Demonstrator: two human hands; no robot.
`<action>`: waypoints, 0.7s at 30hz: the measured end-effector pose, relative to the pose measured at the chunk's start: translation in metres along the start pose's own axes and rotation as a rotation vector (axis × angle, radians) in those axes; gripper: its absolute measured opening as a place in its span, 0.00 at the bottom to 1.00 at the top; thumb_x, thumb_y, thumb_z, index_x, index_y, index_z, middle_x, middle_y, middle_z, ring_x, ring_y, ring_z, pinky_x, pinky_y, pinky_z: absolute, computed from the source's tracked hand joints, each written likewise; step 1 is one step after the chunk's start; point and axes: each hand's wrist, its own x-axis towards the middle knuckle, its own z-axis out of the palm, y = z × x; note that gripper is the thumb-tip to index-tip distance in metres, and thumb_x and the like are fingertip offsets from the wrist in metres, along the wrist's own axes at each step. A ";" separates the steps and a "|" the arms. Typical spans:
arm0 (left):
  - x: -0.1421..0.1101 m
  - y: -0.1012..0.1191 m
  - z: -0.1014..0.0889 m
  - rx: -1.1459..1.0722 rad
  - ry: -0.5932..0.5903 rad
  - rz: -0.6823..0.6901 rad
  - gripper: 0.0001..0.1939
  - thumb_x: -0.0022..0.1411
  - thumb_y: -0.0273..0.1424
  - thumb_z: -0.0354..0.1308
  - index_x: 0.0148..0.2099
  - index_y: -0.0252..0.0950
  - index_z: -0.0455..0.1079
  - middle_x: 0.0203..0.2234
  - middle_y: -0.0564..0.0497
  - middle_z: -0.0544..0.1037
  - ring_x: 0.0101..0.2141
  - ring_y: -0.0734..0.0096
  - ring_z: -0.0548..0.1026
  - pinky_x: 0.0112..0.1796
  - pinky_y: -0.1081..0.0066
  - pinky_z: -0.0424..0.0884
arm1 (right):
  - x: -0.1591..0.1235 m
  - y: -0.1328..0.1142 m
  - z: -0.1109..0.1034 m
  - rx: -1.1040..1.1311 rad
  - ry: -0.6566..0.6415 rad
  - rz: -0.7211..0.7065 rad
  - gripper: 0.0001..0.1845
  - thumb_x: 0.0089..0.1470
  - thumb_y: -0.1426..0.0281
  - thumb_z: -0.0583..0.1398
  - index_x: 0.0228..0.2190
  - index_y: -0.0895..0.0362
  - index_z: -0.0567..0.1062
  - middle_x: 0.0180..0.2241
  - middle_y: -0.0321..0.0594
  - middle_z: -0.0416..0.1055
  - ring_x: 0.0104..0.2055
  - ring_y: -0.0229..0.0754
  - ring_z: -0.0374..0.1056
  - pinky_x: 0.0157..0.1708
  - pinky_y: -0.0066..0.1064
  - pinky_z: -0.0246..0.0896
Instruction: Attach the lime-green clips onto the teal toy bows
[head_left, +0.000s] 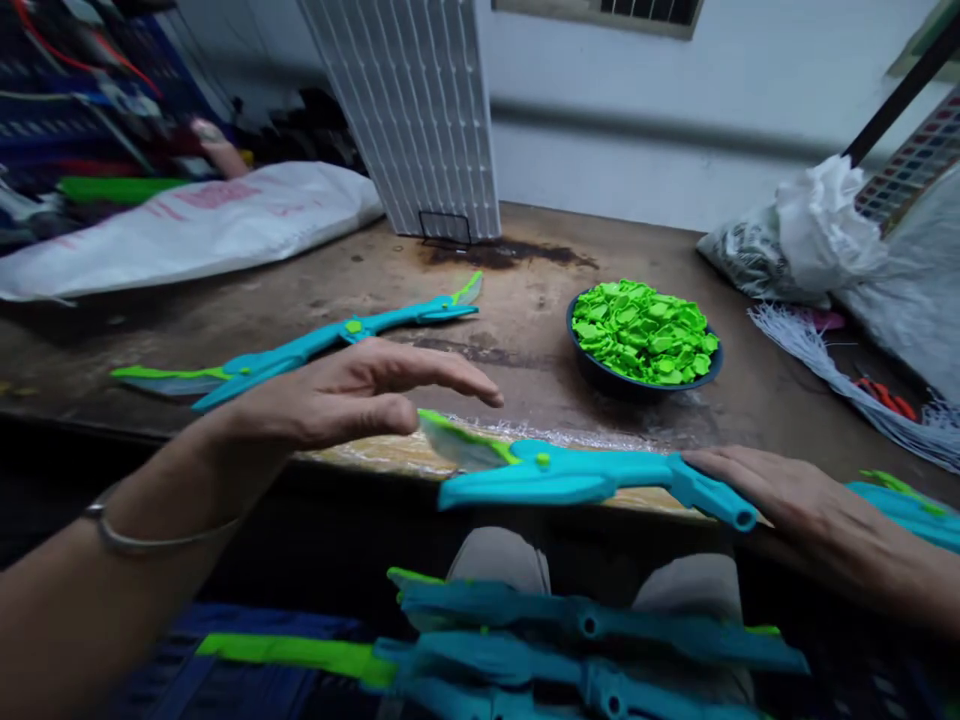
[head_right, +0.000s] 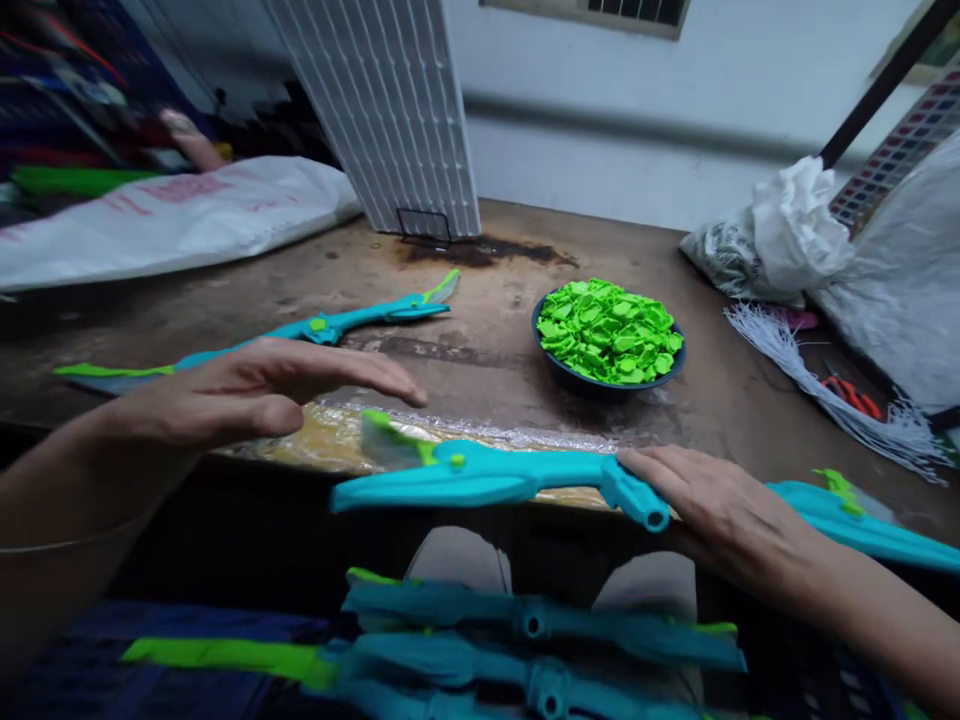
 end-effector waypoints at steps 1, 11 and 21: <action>0.002 0.003 0.005 -0.004 0.006 0.040 0.35 0.57 0.68 0.61 0.48 0.45 0.83 0.45 0.46 0.81 0.48 0.49 0.79 0.51 0.56 0.75 | 0.002 0.007 0.006 -0.021 0.007 0.016 0.32 0.60 0.74 0.55 0.65 0.53 0.63 0.56 0.50 0.74 0.51 0.53 0.76 0.48 0.44 0.77; 0.021 -0.014 0.097 0.496 0.194 0.400 0.07 0.71 0.24 0.61 0.50 0.33 0.75 0.41 0.45 0.75 0.43 0.59 0.71 0.45 0.61 0.67 | 0.014 0.010 0.052 0.110 -0.057 0.193 0.20 0.63 0.71 0.56 0.56 0.54 0.70 0.45 0.45 0.77 0.42 0.47 0.76 0.40 0.35 0.73; 0.034 -0.017 0.117 0.539 0.280 0.421 0.07 0.67 0.22 0.68 0.45 0.34 0.76 0.38 0.49 0.71 0.39 0.61 0.67 0.40 0.64 0.60 | 0.009 0.004 0.071 0.149 -0.037 0.257 0.12 0.65 0.72 0.52 0.49 0.54 0.68 0.38 0.41 0.74 0.35 0.45 0.72 0.33 0.34 0.64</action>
